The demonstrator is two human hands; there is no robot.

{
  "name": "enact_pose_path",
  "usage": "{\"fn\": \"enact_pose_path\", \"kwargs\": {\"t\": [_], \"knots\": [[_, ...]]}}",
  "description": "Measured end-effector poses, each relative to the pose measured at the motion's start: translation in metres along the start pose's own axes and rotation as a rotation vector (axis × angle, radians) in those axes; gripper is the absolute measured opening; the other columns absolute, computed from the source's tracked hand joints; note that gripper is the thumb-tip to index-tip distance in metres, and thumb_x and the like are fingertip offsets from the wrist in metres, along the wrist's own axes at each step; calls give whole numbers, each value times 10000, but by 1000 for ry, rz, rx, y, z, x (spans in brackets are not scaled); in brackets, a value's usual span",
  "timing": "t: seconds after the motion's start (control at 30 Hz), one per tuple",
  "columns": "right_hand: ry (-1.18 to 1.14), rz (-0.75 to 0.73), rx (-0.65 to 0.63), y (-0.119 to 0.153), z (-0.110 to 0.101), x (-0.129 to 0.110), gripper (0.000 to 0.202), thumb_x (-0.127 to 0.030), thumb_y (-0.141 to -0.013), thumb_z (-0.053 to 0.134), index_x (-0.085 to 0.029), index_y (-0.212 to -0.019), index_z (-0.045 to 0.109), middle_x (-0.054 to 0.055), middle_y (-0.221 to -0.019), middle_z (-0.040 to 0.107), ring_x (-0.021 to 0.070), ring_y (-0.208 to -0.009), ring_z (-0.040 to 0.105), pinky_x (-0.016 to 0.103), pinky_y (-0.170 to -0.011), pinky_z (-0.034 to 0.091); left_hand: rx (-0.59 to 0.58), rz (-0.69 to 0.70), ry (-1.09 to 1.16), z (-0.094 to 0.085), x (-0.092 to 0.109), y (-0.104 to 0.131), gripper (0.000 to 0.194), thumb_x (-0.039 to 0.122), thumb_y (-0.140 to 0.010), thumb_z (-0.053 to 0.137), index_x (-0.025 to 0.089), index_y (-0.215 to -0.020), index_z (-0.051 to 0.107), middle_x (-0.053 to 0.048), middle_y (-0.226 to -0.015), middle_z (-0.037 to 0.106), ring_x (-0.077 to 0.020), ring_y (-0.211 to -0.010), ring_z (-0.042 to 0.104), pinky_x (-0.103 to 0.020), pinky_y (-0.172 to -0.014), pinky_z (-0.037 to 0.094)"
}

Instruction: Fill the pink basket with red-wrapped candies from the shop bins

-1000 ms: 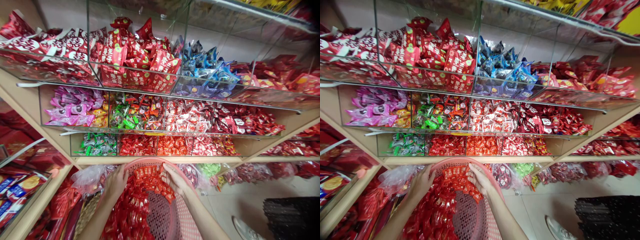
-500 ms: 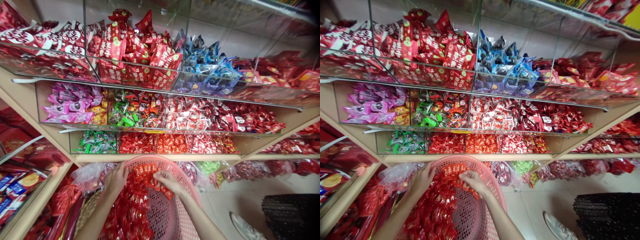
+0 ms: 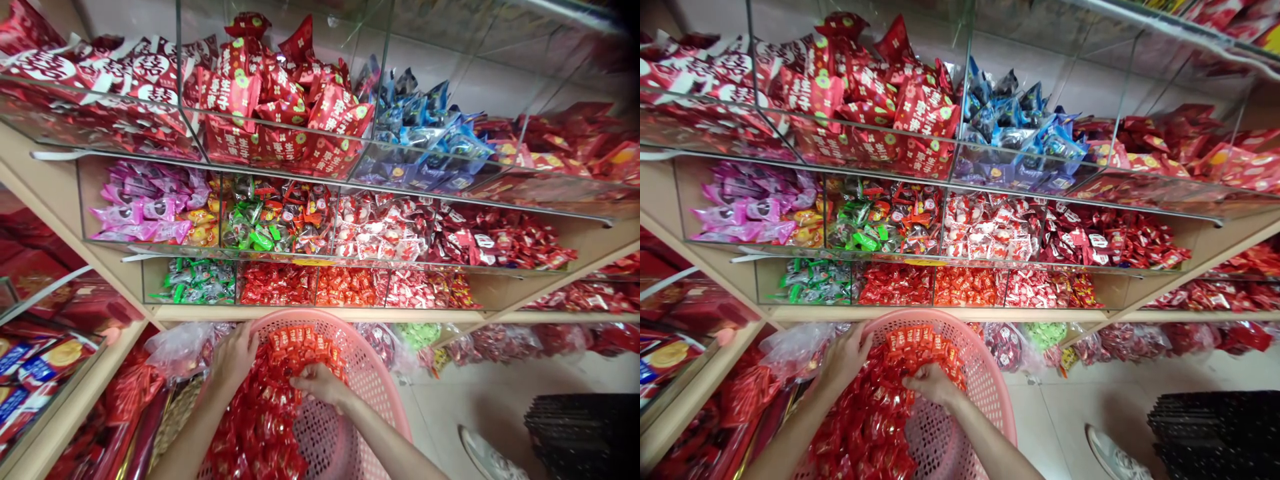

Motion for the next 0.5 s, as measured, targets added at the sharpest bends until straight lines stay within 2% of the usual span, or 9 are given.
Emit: {"fn": "enact_pose_path", "kwargs": {"t": [0.13,0.2,0.37,0.5], "knots": [[-2,-9,-55,-1,8,3,434,-570,-636,646,-162,-579,509,-50,-500,503,82,-502,481,197,-504,353,0,-3,-1,1,-1,0,402,324,-869,328,163,-1176,531,-86,-1089,660,-205,-921,628,-302,-790,466],[68,-22,-20,-4,4,4,399,-534,-669,631,-161,-591,510,-49,-503,500,82,-499,472,197,-497,337,-4,-2,-2,2,-1,0,405,322,-872,322,165,-1188,520,-82,-1089,660,-205,-914,629,-305,-788,466],[529,-32,263,0,-27,-8,260,-404,-700,632,-147,-709,595,16,-656,619,126,-617,544,213,-527,334,7,9,4,1,0,0,400,317,-871,329,171,-1193,514,-80,-1081,662,-200,-922,626,-299,-792,461],[867,51,260,11,-24,-16,277,-378,-731,609,-135,-858,653,122,-900,680,228,-829,625,264,-629,403,18,12,3,1,0,0,397,325,-870,336,174,-1191,514,-79,-1089,658,-201,-936,622,-297,-798,459]]}}
Point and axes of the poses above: each hand's wrist, its own y-axis away from the middle knuckle, its own z-axis out of the palm, x = y × z, the point moved 9 cm from there along -y, towards the middle knuckle
